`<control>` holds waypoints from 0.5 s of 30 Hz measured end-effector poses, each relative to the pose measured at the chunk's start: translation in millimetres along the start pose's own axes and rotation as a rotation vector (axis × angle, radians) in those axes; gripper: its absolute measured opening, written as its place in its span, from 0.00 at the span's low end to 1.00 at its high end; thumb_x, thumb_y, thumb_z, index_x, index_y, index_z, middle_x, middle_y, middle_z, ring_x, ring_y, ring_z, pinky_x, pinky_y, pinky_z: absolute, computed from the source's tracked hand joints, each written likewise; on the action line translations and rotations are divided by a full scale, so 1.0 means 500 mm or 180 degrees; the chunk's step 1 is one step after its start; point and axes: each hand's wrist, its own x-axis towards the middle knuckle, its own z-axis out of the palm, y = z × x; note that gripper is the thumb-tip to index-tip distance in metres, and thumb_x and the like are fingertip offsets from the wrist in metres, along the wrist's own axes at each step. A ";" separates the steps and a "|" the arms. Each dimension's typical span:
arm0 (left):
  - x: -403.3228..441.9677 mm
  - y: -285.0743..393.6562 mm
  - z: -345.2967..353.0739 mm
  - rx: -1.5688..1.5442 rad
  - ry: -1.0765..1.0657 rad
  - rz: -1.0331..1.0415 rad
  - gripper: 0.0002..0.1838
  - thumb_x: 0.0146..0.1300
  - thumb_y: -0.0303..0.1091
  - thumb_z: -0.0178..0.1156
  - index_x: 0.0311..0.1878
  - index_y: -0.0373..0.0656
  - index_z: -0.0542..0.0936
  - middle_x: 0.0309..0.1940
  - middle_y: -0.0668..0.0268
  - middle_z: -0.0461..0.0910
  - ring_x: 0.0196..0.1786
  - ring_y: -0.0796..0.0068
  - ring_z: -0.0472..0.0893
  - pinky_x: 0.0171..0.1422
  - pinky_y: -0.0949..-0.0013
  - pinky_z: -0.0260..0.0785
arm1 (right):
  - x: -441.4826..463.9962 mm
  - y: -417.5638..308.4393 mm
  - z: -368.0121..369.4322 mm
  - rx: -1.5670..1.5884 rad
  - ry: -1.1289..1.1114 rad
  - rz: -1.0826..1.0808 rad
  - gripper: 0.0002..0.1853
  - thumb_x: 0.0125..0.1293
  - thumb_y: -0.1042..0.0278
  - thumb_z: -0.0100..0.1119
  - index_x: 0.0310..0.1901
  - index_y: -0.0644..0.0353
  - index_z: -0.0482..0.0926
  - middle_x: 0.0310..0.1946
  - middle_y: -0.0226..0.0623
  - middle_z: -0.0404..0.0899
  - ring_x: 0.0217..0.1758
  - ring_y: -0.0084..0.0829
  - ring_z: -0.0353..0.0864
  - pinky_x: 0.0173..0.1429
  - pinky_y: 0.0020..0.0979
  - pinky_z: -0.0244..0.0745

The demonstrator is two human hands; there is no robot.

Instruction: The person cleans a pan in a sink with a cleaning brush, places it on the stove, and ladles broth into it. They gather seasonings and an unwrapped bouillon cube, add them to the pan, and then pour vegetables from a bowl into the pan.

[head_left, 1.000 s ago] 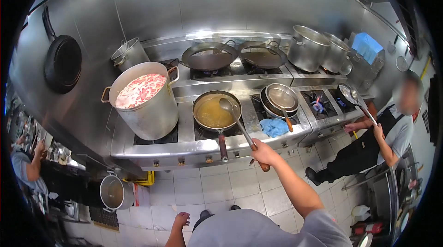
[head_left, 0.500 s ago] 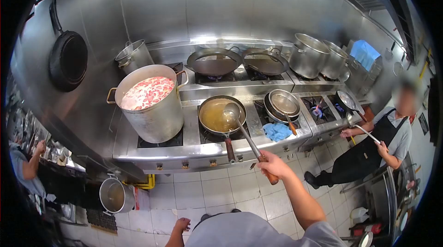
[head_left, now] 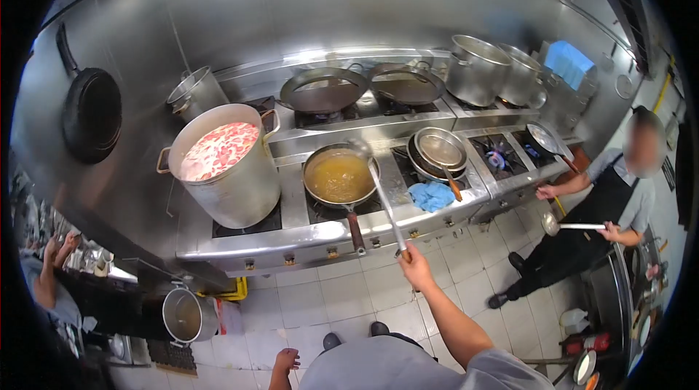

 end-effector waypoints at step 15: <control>-0.065 -0.076 0.093 0.1496 -0.0473 0.0619 0.21 0.62 0.44 0.59 0.50 0.36 0.78 0.45 0.62 0.82 0.47 0.73 0.79 0.53 0.69 0.71 | 0.315 0.118 -0.062 -0.1296 0.0709 0.0063 0.32 0.55 0.70 0.57 0.65 0.47 0.67 0.45 0.50 0.75 0.49 0.49 0.75 0.55 0.44 0.71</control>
